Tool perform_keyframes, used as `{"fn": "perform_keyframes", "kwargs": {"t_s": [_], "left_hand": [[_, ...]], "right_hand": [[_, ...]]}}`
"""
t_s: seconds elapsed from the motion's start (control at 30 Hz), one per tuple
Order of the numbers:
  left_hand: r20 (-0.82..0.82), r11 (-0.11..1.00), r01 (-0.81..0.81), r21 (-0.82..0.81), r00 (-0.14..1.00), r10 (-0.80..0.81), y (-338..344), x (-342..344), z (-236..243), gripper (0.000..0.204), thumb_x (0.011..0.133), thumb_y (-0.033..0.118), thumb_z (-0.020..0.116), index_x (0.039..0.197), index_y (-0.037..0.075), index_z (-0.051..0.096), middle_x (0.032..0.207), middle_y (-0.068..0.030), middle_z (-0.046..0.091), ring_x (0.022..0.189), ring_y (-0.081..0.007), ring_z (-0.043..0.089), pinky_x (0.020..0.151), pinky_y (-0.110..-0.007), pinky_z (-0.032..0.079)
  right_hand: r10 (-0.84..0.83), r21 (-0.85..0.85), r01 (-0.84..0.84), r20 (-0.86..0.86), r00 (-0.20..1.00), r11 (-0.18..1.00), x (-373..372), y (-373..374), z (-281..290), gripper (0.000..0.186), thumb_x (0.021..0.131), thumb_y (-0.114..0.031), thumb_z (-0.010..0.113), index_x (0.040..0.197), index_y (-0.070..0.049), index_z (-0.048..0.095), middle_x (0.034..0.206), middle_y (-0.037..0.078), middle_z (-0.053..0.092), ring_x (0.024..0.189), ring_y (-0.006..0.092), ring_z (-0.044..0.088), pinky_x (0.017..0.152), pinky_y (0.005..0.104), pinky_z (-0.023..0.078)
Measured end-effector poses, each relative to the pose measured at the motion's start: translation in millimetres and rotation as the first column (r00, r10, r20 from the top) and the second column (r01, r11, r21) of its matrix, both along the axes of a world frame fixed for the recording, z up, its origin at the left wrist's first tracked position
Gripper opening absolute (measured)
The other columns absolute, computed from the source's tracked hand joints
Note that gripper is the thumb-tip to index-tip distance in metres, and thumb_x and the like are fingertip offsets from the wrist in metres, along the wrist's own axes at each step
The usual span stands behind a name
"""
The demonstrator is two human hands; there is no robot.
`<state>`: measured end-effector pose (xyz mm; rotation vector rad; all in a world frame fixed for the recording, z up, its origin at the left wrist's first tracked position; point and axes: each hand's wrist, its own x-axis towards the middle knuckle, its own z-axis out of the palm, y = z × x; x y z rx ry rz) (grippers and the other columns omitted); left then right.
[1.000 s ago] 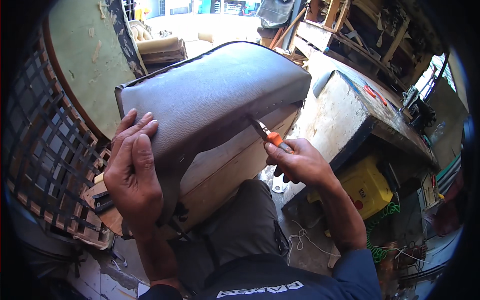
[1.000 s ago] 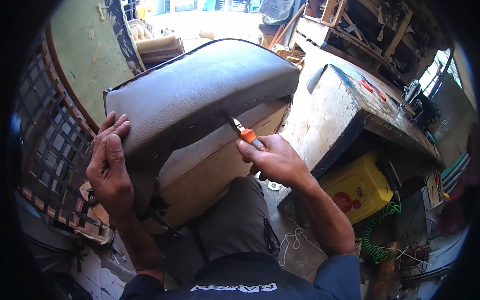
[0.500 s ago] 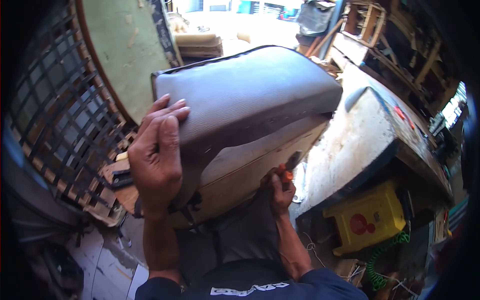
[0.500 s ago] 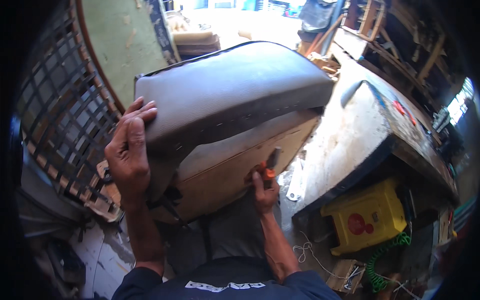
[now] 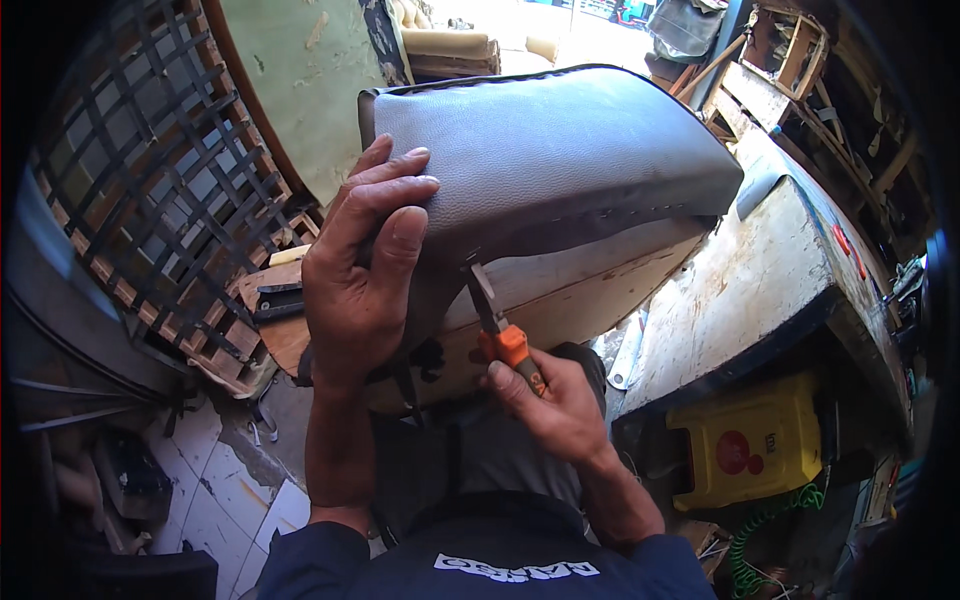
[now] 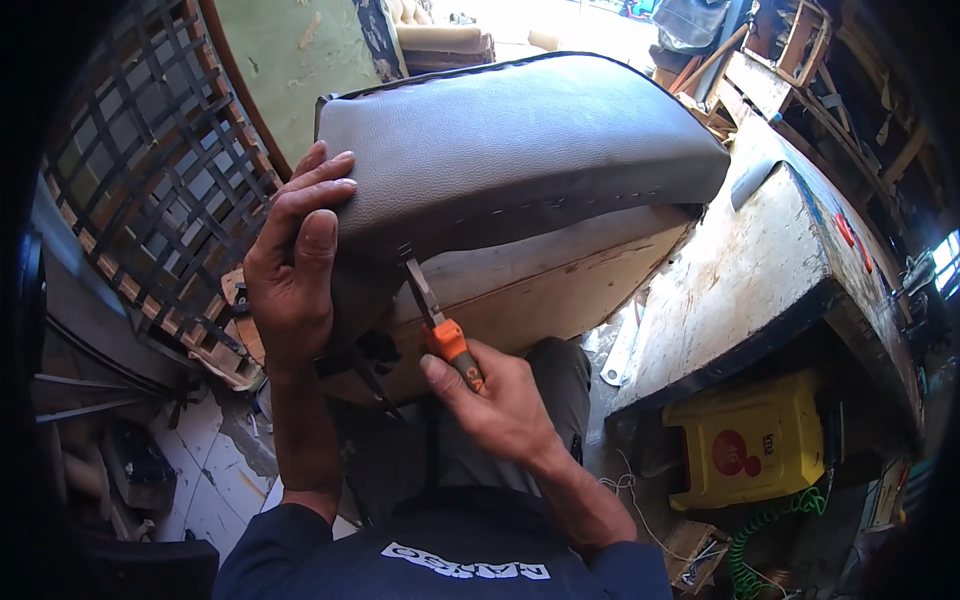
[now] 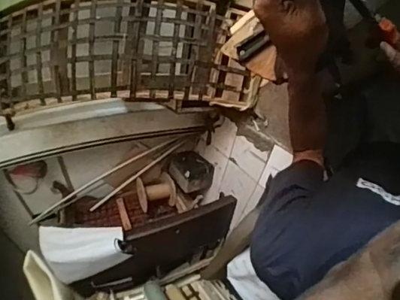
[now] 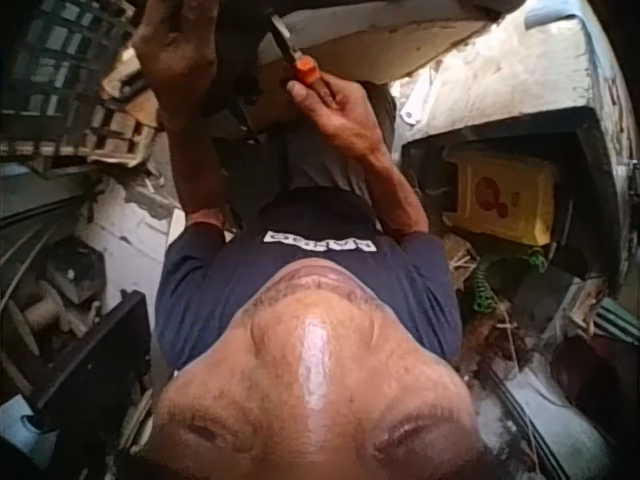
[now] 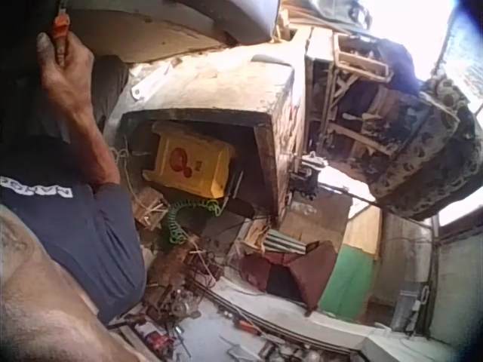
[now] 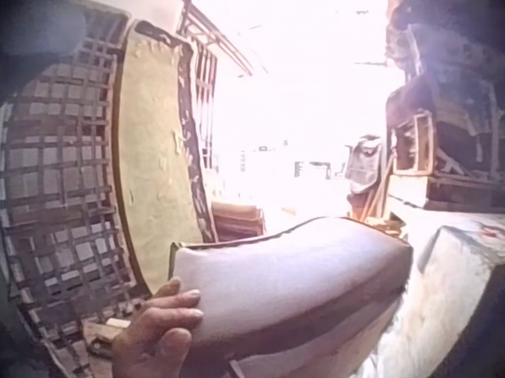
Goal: The person staples fabric onto a wooden frame using a pneumatic stapler, trims excess fabric with shears, and removes staples using pliers to secure the upholstery onto the cushion.
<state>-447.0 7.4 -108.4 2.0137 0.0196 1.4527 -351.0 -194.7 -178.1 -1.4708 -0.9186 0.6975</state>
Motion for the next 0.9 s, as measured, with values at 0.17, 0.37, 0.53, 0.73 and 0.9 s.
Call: {"fn": "perform_keyframes", "kwargs": {"t_s": [0.17, 0.37, 0.53, 0.73, 0.9], "left_hand": [[0.026, 1.000, 0.003, 0.014, 1.000, -0.003, 1, -3, 1, 0.022, 0.105, 0.018, 0.063, 0.117, 0.002, 0.071, 0.132, -0.0160, 0.069, 0.143, -0.0372, 0.050, 0.119, -0.048, 0.038], [0.061, 0.999, 0.028, -0.024, 0.998, -0.027, 1, 1, -1, 0.021, 0.105, 0.018, 0.064, 0.116, 0.002, 0.072, 0.130, -0.0170, 0.070, 0.142, -0.0377, 0.051, 0.119, -0.049, 0.038], [0.054, 1.000, 0.005, -0.021, 0.999, -0.003, 4, 0, 0, 0.021, 0.104, 0.019, 0.065, 0.114, 0.001, 0.072, 0.128, -0.0177, 0.070, 0.140, -0.0375, 0.053, 0.118, -0.049, 0.038], [0.040, 1.000, 0.011, 0.012, 0.999, -0.011, 0, -2, 1, 0.020, 0.104, 0.017, 0.065, 0.113, 0.001, 0.072, 0.126, -0.0178, 0.071, 0.138, -0.0379, 0.055, 0.117, -0.049, 0.039], [0.089, 1.000, -0.023, -0.011, 0.996, 0.024, 2, 9, 3, 0.019, 0.104, 0.015, 0.064, 0.112, 0.001, 0.072, 0.126, -0.0172, 0.072, 0.138, -0.0373, 0.055, 0.117, -0.047, 0.040]], "right_hand": [[-0.030, -0.097, 0.033, 0.029, 0.999, 0.995, 0, 0, 28, 0.046, 0.102, -0.043, 0.069, 0.091, 0.002, 0.067, 0.064, 0.000, 0.050, 0.065, 0.0077, 0.045, 0.058, 0.0317, 0.040], [-0.055, -0.160, 0.071, 0.105, 0.993, 0.984, -1, 6, 44, 0.050, 0.101, -0.045, 0.069, 0.084, 0.001, 0.063, 0.064, 0.003, 0.054, 0.062, 0.0116, 0.047, 0.059, 0.0345, 0.042], [-0.026, -0.144, 0.050, 0.164, 0.986, 0.988, 2, 8, 24, 0.034, 0.104, -0.034, 0.069, 0.103, 0.000, 0.068, 0.075, -0.002, 0.061, 0.064, 0.0050, 0.054, 0.059, 0.0246, 0.044], [-0.075, -0.068, 0.074, -0.013, 0.997, 0.995, -5, -30, 13, 0.026, 0.100, -0.022, 0.072, 0.106, 0.003, 0.070, 0.066, 0.000, 0.057, 0.066, 0.0061, 0.051, 0.059, 0.0279, 0.043], [0.016, -0.075, 0.001, 0.232, 0.973, 0.997, -15, -81, 8, 0.028, 0.092, -0.013, 0.078, 0.115, 0.003, 0.072, 0.077, 0.007, 0.065, 0.067, 0.0107, 0.056, 0.063, 0.0295, 0.048]]}}
